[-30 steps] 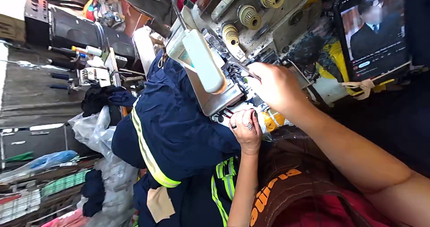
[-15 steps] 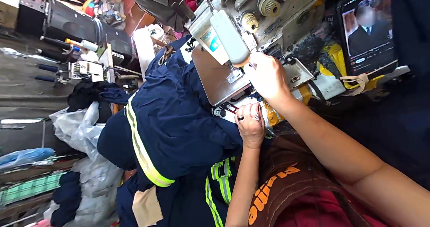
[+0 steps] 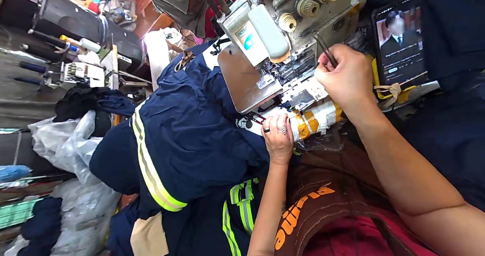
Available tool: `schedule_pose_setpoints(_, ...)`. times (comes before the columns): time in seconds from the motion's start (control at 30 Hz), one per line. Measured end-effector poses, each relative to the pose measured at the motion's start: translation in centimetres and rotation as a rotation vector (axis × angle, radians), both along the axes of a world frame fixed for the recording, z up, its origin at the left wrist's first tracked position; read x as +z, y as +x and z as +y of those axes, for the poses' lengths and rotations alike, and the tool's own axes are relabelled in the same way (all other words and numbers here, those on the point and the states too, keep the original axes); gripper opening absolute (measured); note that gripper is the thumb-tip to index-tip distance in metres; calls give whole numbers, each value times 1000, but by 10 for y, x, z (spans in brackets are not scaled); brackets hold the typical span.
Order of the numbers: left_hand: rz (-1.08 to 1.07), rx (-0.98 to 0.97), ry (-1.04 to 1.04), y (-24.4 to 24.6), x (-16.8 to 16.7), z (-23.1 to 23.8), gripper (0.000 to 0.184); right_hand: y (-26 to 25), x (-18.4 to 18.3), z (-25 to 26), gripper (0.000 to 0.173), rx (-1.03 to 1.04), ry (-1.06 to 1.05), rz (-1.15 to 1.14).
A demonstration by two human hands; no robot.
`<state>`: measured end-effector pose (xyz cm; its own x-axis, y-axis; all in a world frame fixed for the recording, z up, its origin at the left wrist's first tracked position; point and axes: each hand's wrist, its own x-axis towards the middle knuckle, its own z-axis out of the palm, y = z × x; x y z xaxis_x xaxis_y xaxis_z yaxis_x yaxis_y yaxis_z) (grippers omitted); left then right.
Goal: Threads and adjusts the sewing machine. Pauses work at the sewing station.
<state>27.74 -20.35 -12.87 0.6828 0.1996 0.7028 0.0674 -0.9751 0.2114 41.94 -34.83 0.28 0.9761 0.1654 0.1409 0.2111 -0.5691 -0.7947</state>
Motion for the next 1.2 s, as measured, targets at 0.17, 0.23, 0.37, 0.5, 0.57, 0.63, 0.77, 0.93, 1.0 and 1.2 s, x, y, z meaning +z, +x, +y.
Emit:
schedule_pose_setpoints(0.17,-35,-23,-80,1,2,1,15,0,0,-21,15,-54,50,-46)
schedule_pose_setpoints(0.23,-40,-31,-93,0,2,2,15,4,-1,-22,16,-88,63,-61)
schedule_pose_setpoints(0.37,-39,-35,-128,-1,2,3,16,15,0,-24,21,-167,25,-30)
schedule_pose_setpoints(0.5,-46,-39,-163,0,3,3,15,21,-4,-31,23,-206,-5,-33)
schedule_pose_setpoints(0.57,-57,-47,-184,-1,3,3,14,23,-3,-38,23,-212,37,-52)
schedule_pose_setpoints(0.63,-66,-50,-208,-1,3,3,14,25,-1,-47,25,-226,72,-78)
schedule_pose_setpoints(0.77,-77,-34,-252,-2,6,2,14,29,11,-65,30,-286,25,-124)
schedule_pose_setpoints(0.93,-109,-14,-259,-9,18,-6,12,27,14,-88,27,-335,56,-158)
schedule_pose_setpoints(1.0,-126,-40,-258,-9,32,-10,12,18,7,-104,14,-271,139,-181)
schedule_pose_setpoints(1.2,-128,-86,-302,1,85,6,18,-7,4,-121,20,-129,301,-149)
